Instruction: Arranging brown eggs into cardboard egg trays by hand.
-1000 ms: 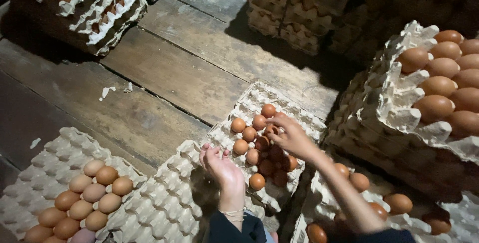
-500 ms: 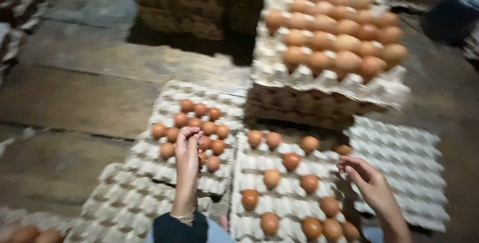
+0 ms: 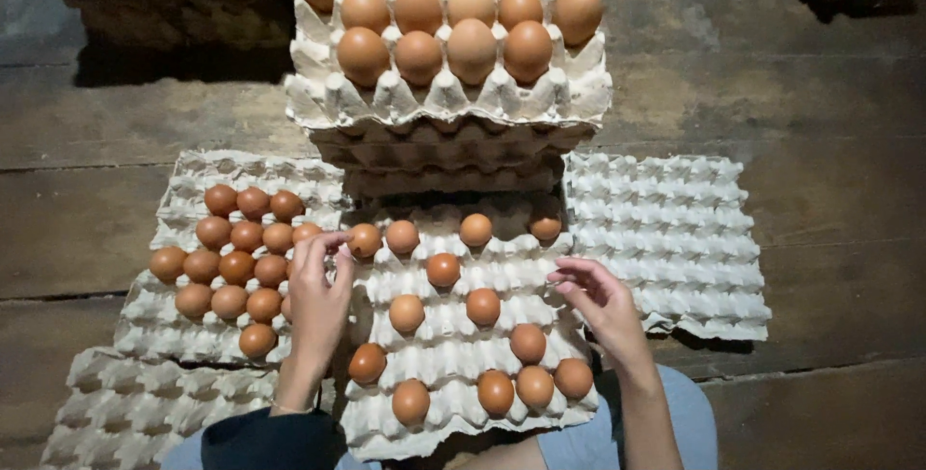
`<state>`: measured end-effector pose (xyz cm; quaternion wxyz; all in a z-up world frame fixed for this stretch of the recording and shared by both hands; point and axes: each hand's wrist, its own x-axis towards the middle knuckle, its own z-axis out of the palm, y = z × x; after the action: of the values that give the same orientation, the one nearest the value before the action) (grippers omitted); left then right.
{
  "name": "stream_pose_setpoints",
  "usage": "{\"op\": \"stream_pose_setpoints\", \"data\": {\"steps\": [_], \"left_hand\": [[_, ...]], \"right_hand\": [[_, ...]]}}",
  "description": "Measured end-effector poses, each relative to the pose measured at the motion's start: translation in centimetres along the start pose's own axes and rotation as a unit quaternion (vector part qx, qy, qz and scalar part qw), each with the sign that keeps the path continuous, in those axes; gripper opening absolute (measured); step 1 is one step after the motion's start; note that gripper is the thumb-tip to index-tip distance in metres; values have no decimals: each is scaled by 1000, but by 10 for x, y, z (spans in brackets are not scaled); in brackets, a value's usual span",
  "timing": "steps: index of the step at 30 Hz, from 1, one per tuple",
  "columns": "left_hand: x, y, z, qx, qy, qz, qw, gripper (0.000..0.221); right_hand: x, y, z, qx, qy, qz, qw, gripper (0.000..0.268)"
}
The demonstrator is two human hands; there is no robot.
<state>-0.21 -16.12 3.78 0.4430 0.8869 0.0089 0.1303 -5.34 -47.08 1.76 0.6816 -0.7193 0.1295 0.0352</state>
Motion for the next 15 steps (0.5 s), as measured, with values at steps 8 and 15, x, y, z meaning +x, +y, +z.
{"op": "stream_pose_setpoints", "data": {"steps": [8,15], "left_hand": [[-13,6,29,-17,-23,66,997,15],[-21,27,22,-51,-64,86,993,12]], "right_hand": [[4,-8,29,18,-122,-44,991,35],[-7,1,-3,-78,-151,5,985,29]]}}
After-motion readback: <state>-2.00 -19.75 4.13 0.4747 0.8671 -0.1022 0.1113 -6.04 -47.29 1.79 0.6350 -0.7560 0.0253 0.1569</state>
